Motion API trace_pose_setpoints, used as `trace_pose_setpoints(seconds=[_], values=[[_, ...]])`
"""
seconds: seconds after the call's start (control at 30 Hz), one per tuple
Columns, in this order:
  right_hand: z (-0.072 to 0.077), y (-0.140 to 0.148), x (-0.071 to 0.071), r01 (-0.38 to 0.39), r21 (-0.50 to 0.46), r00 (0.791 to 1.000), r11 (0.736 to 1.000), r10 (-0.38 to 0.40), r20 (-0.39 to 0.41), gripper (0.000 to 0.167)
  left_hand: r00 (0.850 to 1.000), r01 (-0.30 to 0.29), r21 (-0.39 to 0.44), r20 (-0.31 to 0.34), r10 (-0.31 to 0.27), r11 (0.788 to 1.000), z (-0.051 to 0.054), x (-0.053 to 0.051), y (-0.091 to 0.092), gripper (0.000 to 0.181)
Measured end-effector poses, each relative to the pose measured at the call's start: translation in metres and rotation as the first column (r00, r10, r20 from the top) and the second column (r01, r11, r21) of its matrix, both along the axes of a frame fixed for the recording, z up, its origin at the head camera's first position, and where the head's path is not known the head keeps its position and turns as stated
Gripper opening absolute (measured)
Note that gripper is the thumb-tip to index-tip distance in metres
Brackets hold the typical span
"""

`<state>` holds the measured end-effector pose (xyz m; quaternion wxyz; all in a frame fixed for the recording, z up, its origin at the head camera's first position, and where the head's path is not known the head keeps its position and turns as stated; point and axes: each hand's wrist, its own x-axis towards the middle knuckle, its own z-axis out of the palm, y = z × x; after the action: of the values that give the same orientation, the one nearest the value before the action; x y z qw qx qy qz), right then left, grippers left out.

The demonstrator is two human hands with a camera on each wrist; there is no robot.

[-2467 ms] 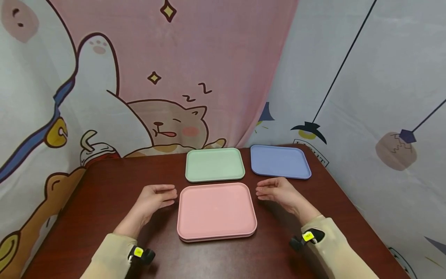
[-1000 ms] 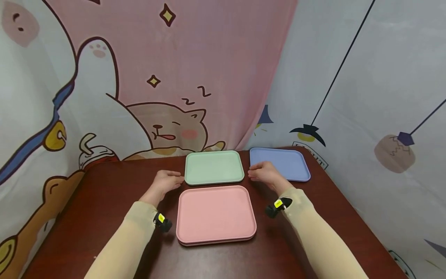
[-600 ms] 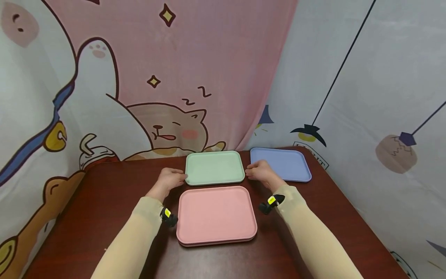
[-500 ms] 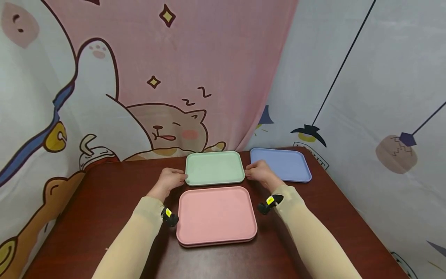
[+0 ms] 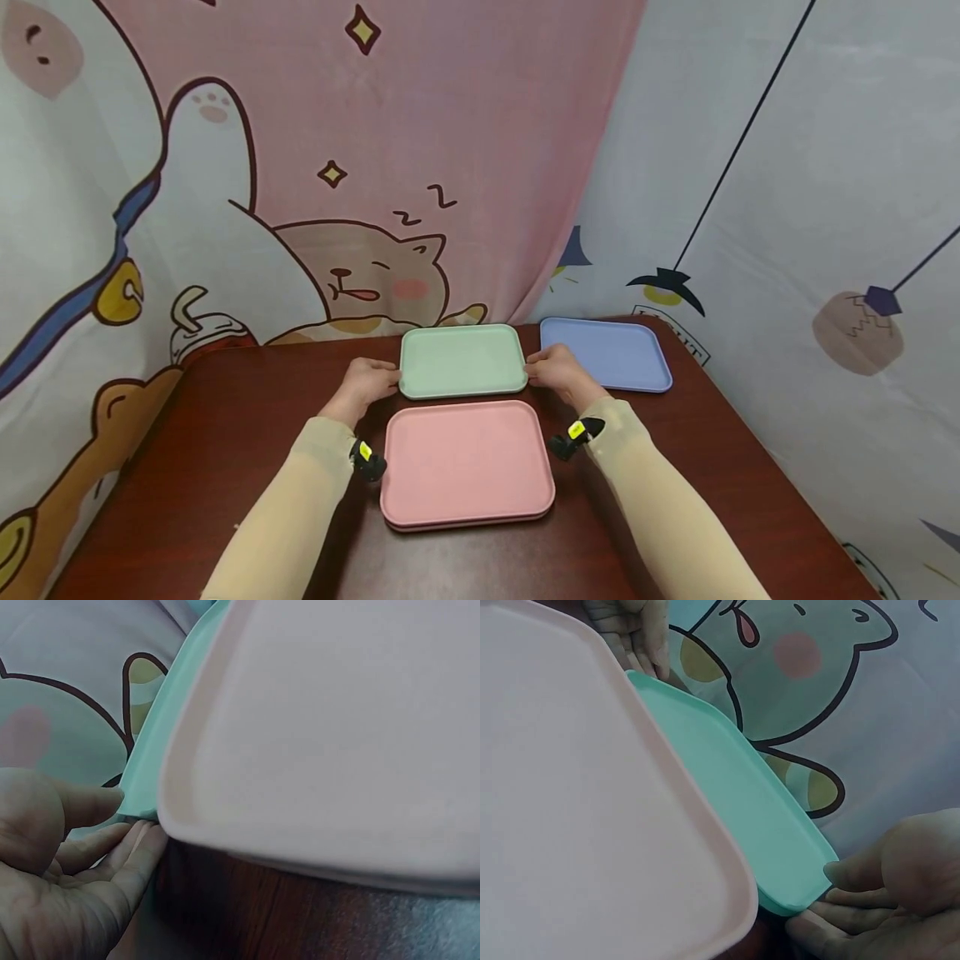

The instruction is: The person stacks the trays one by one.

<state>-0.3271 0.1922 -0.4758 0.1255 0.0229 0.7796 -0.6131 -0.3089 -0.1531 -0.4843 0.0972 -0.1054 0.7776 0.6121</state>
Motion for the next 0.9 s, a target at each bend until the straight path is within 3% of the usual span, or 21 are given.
trace_pose_setpoints(seconds=[0.33,0.47,0.9], values=[[0.0011,-0.0025,0.0031,0.020,-0.046,0.999,0.999,-0.018,0.031,0.042,1.000,0.000,-0.083,-0.008,0.000,0.997,-0.0018,-0.0005,0.0014,0.039],[0.0013,-0.0026,0.0024,0.047,-0.020,0.999,0.999,-0.047,0.024,0.042,1.000,0.014,-0.109,-0.013,-0.015,0.994,-0.0034,-0.0002,-0.0004,0.038],[0.0060,-0.0013,0.0009,0.080,-0.015,0.997,0.997,-0.080,-0.009,0.040,1.000,0.013,-0.045,0.020,-0.012,0.999,0.0052,0.0046,-0.0021,0.039]])
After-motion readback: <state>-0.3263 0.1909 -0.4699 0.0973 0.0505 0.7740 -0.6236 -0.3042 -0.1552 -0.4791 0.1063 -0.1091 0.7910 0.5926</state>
